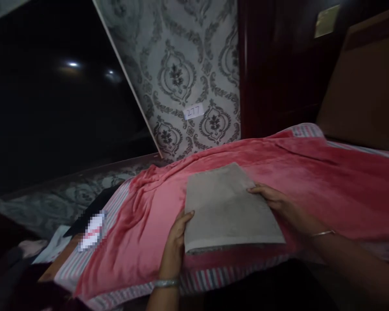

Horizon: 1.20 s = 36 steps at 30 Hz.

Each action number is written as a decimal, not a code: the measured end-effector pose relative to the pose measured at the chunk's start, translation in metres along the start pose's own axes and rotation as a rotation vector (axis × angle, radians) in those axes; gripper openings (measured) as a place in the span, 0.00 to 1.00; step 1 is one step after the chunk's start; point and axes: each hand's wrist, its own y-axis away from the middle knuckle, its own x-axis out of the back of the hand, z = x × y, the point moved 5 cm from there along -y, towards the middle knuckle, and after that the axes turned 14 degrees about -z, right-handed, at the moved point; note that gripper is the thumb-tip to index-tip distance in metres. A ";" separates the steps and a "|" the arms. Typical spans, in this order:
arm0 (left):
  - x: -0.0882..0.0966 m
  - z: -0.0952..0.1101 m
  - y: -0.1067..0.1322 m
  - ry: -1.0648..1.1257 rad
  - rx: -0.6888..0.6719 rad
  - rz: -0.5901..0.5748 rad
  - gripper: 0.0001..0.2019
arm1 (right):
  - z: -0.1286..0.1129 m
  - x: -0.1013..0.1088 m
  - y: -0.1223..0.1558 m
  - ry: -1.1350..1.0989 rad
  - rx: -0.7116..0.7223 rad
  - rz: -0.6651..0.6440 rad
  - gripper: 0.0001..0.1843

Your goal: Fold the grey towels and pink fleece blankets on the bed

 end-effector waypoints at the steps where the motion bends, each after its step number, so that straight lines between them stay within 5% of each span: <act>1: 0.001 0.000 -0.001 0.017 0.047 0.008 0.19 | 0.004 0.005 -0.006 -0.069 -0.049 0.008 0.29; 5: 0.006 0.008 -0.012 0.038 0.171 0.071 0.11 | 0.025 0.024 -0.016 -0.189 -0.036 0.063 0.35; 10: 0.003 0.037 -0.048 -0.040 0.170 0.195 0.12 | 0.036 0.028 -0.018 -0.224 0.018 0.024 0.39; 16: -0.012 0.065 -0.078 -0.114 0.017 0.217 0.20 | 0.007 0.012 -0.017 -0.090 0.076 -0.067 0.41; 20: -0.014 0.077 -0.080 -0.132 -0.134 0.229 0.18 | -0.020 0.014 -0.025 -0.002 0.151 -0.055 0.42; 28: 0.000 0.049 -0.072 -0.099 -0.007 0.239 0.19 | 0.000 0.029 -0.045 -0.082 -0.044 -0.010 0.39; 32: 0.005 0.044 -0.071 -0.049 0.058 0.130 0.17 | 0.007 0.022 -0.015 -0.143 0.000 -0.122 0.31; 36: 0.008 0.045 -0.073 -0.059 0.102 0.162 0.13 | 0.021 0.021 0.024 -0.174 0.020 -0.148 0.23</act>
